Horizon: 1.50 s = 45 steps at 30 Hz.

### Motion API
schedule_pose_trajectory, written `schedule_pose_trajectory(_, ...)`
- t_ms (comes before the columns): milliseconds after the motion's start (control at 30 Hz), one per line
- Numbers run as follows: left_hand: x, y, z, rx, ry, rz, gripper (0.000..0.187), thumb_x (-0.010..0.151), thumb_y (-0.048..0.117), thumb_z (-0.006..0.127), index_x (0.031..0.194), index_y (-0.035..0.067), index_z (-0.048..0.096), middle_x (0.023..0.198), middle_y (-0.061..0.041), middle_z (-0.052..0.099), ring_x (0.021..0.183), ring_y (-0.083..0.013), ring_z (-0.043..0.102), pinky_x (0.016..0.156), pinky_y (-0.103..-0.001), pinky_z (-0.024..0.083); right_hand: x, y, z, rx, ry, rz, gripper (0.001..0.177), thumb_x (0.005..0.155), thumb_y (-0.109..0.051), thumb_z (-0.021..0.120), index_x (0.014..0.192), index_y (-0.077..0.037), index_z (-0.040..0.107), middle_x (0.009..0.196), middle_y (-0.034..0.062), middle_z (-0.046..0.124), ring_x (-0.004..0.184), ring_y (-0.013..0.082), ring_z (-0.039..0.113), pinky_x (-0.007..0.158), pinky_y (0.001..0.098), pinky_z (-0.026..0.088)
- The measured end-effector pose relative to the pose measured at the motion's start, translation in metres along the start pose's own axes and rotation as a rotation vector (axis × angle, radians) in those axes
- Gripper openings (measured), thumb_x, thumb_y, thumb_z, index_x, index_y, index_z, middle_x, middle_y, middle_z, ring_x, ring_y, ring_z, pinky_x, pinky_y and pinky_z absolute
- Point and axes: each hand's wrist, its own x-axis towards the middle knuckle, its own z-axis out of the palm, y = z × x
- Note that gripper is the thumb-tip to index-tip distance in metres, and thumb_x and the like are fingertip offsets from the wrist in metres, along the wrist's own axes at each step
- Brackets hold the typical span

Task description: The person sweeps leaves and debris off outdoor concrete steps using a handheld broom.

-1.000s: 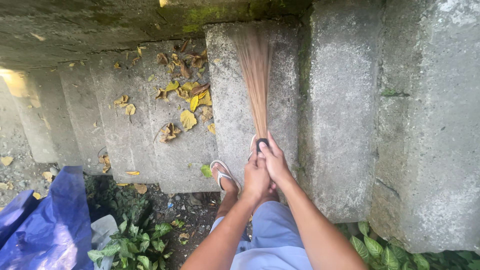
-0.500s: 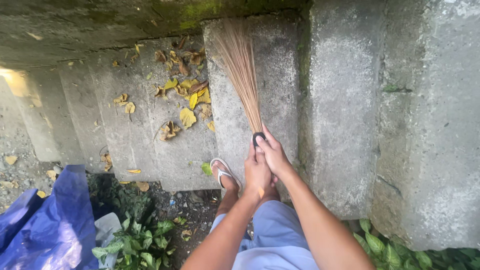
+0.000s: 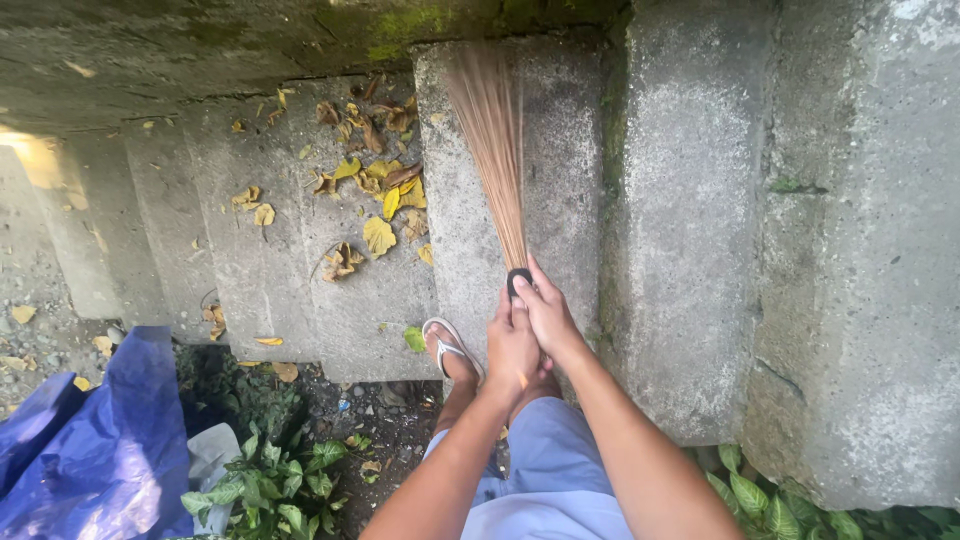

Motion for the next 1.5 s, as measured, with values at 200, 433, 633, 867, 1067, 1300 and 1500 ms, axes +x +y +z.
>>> schedule_pose_trajectory(200,0.004,-0.005,0.005,0.072,-0.123,-0.037,0.051,0.107,0.028,0.039,0.157,0.022,0.038,0.065,-0.013,0.063,0.037,-0.0179,0.054,0.033,-0.033,0.045,-0.028,-0.031,-0.011,0.005,0.198,0.57,0.067,0.11,-0.029,0.048,0.172,-0.025,0.024,0.106,0.0261,0.068,0.075,0.0312,0.056,0.065,0.0434,0.046)
schedule_pose_trajectory(433,0.008,-0.008,-0.015,0.036,-0.063,-0.046,0.05,0.109,0.029,0.039,0.158,0.023,0.041,0.067,-0.012,0.065,0.037,-0.0171,0.054,0.033,-0.032,0.045,0.004,0.016,0.013,0.048,0.054,0.186,0.069,0.102,-0.03,0.057,0.163,-0.015,0.031,0.104,0.0142,0.067,0.082,0.0136,0.058,0.07,0.0284,0.053)
schedule_pose_trajectory(633,0.033,-0.052,0.005,0.688,0.476,1.355,0.043,0.127,0.028,0.018,0.169,0.031,0.009,0.131,-0.029,0.067,0.106,-0.0312,0.076,0.087,-0.029,0.065,-0.015,-0.005,-0.013,-0.036,0.172,0.152,0.065,0.103,-0.033,0.054,0.162,-0.019,0.03,0.124,0.0037,0.062,0.092,0.0105,0.068,0.075,0.0283,0.058)
schedule_pose_trajectory(867,0.037,-0.003,-0.017,-0.007,-0.046,0.013,0.051,0.108,0.031,0.037,0.157,0.019,0.043,0.068,-0.014,0.064,0.039,-0.0172,0.054,0.033,-0.032,0.044,0.03,-0.016,0.023,-0.054,0.032,0.28,0.066,0.101,-0.033,0.055,0.162,-0.021,0.032,0.106,0.0123,0.072,0.074,0.0158,0.062,0.066,0.0317,0.054)
schedule_pose_trajectory(1067,-0.003,0.003,-0.024,-0.002,0.003,0.021,0.051,0.107,0.032,0.039,0.157,0.021,0.038,0.066,-0.013,0.065,0.037,-0.0172,0.055,0.032,-0.032,0.044,-0.002,-0.018,0.025,0.025,-0.035,0.047,0.064,0.104,-0.029,0.056,0.162,-0.013,0.034,0.111,0.0122,0.069,0.088,0.0135,0.062,0.077,0.0267,0.055)
schedule_pose_trajectory(1300,0.026,-0.004,-0.027,0.119,-0.175,-0.03,0.055,0.106,0.028,0.041,0.16,0.024,0.033,0.068,-0.014,0.066,0.039,-0.0162,0.055,0.034,-0.031,0.046,-0.01,-0.04,0.025,0.094,0.212,0.387,0.067,0.102,-0.031,0.049,0.165,-0.022,0.027,0.101,0.0162,0.068,0.072,0.0305,0.057,0.058,0.0414,0.046)
schedule_pose_trajectory(1500,0.023,0.005,-0.063,-0.09,0.002,-0.007,0.05,0.108,0.032,0.038,0.156,0.018,0.041,0.066,-0.009,0.061,0.037,-0.015,0.051,0.032,-0.031,0.042,0.024,-0.009,0.068,-0.288,-0.032,0.152,0.066,0.1,-0.039,0.057,0.159,-0.016,0.039,0.117,0.0208,0.074,0.103,0.0263,0.072,0.094,0.0383,0.054)
